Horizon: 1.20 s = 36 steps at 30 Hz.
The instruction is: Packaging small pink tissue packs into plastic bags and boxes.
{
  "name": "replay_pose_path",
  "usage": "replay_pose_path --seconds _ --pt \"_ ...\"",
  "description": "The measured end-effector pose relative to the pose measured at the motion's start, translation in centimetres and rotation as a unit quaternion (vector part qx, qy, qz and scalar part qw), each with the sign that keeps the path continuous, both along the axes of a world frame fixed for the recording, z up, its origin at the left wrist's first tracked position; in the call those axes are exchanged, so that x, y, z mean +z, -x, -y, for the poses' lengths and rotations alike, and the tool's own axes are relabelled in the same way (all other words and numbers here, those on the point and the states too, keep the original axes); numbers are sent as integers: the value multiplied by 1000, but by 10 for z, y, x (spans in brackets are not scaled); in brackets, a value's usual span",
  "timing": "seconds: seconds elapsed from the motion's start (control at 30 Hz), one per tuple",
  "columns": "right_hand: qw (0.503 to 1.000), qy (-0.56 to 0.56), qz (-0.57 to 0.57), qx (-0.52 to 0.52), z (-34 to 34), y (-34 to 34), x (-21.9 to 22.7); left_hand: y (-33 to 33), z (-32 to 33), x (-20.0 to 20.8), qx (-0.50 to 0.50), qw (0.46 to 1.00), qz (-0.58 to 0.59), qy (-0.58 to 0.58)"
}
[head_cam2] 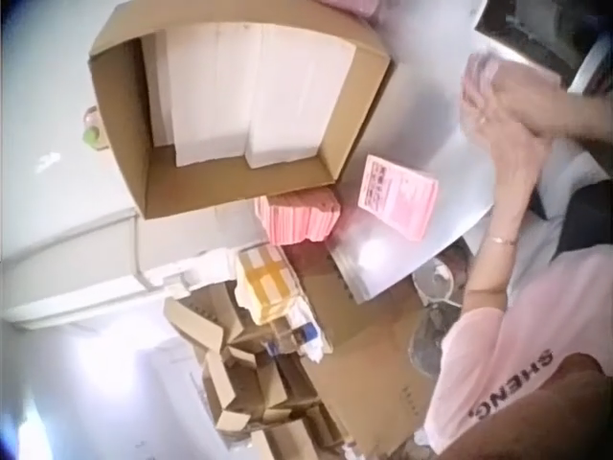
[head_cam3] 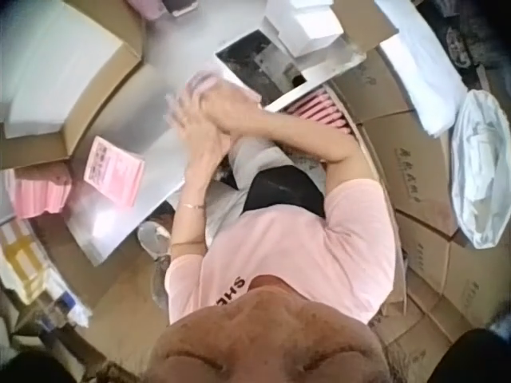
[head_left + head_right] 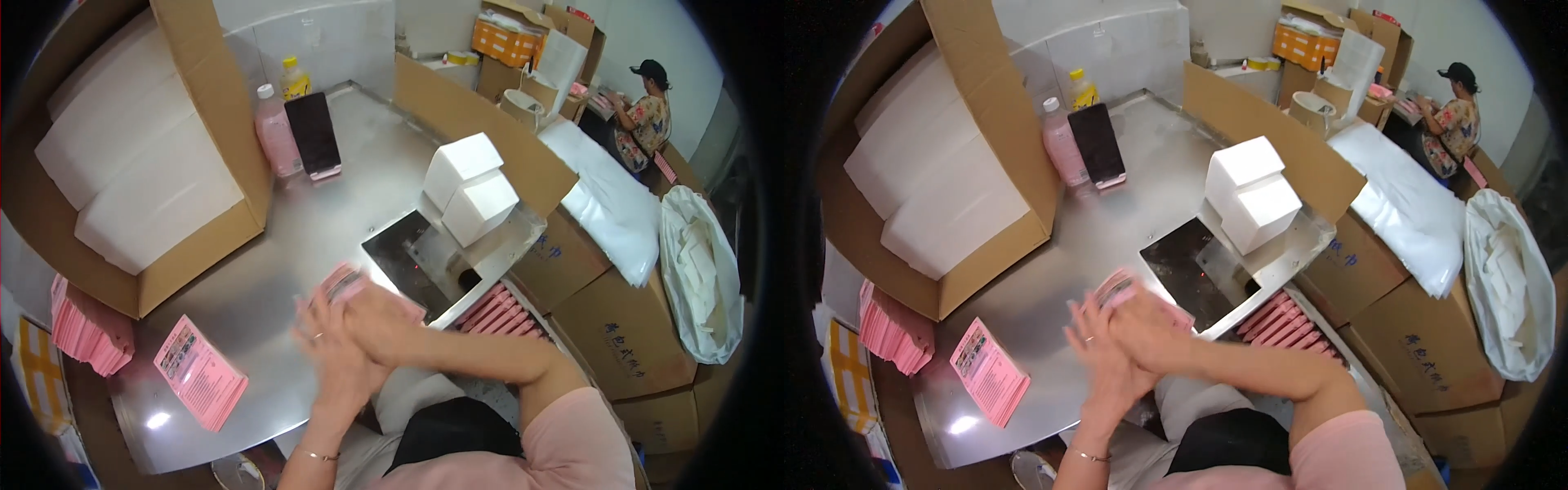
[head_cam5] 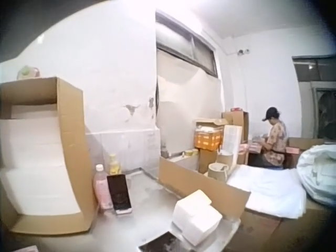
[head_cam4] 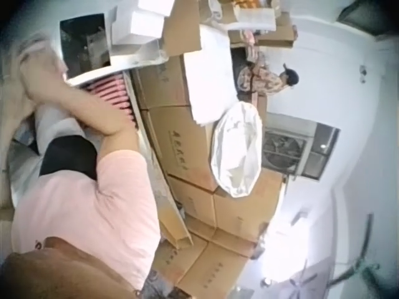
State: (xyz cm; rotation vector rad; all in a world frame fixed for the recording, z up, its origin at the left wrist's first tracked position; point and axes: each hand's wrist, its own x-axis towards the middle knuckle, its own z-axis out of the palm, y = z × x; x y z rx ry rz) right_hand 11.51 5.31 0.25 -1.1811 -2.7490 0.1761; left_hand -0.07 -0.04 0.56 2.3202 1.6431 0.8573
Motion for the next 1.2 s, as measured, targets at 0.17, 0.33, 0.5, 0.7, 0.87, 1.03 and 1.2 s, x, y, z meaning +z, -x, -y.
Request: replay_pose_path --seconds 0.17,0.33,0.5,0.7,0.87,1.03,1.2 --pt "948 -248 -168 -103 22 -81 27 28 0 -3 29 992 -123 -14" --pt "860 -385 -79 -325 -31 -164 34 19 0 -4 57 990 -114 -62" --pt "875 -310 -96 -359 -39 -175 27 25 2 4 16 989 -121 -85" --pt "874 -302 -158 -345 -36 -176 28 19 -5 -6 -10 991 -115 -66" --pt "872 -305 -198 -327 -37 -179 27 18 -7 -15 -22 990 -105 -91" --pt "875 -301 -187 -331 -37 -183 24 16 -4 -10 -20 994 -82 -67" --pt "879 -299 -190 -319 -38 -182 22 17 -4 -9 -27 995 -70 -59"
